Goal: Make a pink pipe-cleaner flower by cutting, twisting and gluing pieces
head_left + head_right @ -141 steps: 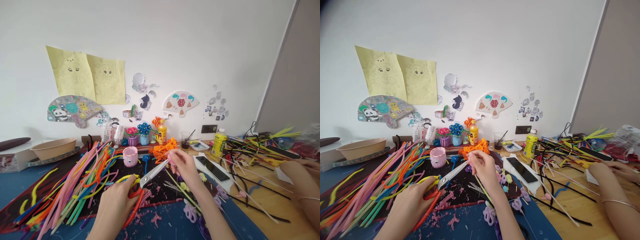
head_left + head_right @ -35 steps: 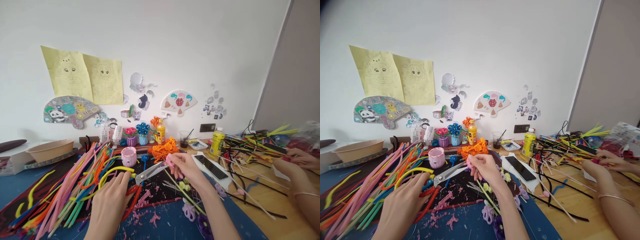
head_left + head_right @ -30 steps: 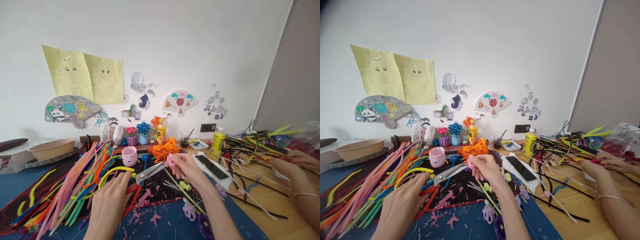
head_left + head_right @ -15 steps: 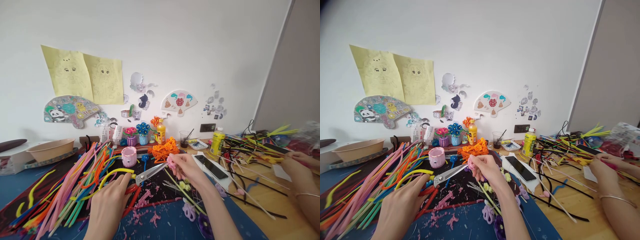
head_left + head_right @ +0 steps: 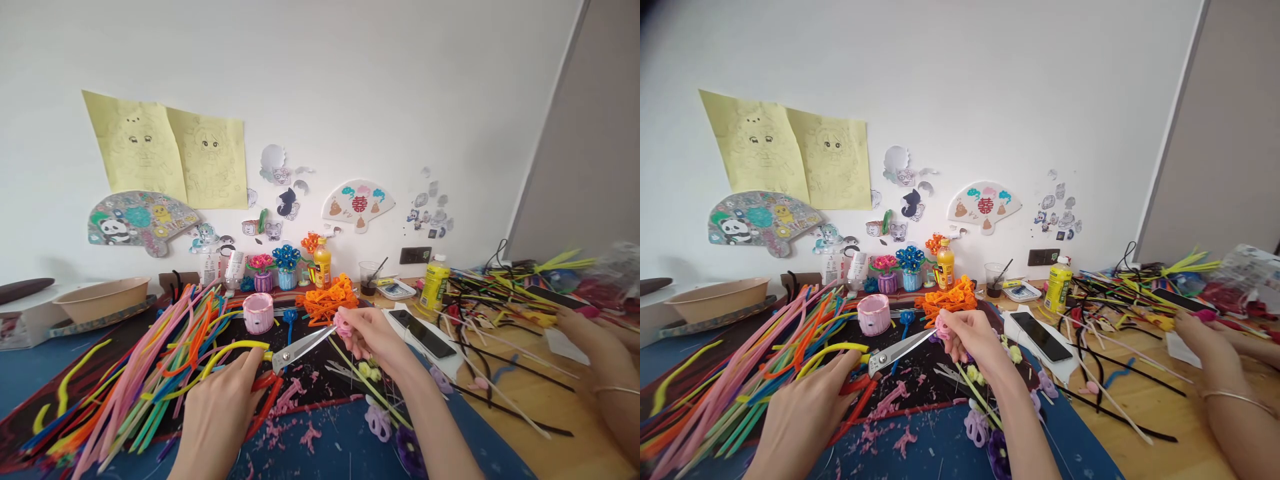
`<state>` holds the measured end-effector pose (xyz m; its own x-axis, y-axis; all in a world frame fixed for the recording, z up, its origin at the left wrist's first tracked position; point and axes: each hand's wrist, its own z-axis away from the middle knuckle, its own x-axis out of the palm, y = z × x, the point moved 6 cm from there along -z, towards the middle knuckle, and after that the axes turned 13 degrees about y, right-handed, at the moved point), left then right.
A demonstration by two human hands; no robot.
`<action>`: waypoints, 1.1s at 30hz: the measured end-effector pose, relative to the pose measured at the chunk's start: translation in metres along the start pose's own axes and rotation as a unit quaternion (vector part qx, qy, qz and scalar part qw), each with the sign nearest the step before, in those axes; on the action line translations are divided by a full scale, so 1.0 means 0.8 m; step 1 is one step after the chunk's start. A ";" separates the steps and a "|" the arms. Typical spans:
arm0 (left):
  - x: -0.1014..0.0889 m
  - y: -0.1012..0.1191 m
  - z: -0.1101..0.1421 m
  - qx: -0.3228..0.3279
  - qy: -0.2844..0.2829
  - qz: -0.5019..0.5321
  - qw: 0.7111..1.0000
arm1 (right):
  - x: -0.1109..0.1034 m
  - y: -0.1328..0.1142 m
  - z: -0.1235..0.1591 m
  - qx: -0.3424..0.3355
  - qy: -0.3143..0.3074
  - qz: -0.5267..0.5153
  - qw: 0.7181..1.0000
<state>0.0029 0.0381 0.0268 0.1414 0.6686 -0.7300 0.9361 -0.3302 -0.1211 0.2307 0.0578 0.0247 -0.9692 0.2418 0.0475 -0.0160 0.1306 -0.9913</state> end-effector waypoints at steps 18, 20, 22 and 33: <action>0.005 0.004 0.004 0.010 -0.032 -0.011 0.999 | 0.002 -0.002 0.000 0.001 0.003 0.012 1.000; 0.004 0.006 0.003 0.011 -0.042 -0.024 0.999 | 0.002 -0.001 0.000 -0.002 0.002 0.012 1.000; 0.005 0.007 0.003 0.013 -0.058 -0.028 0.998 | 0.002 -0.001 0.000 -0.009 -0.001 0.010 1.000; 0.018 0.003 0.003 -0.002 -0.131 -0.010 0.991 | 0.002 -0.002 -0.002 -0.003 0.006 -0.002 1.000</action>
<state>0.0068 0.0455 0.0142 0.0351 0.4783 -0.8775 0.9392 -0.3158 -0.1345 0.2296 0.0596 0.0262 -0.9659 0.2536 0.0526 -0.0177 0.1381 -0.9903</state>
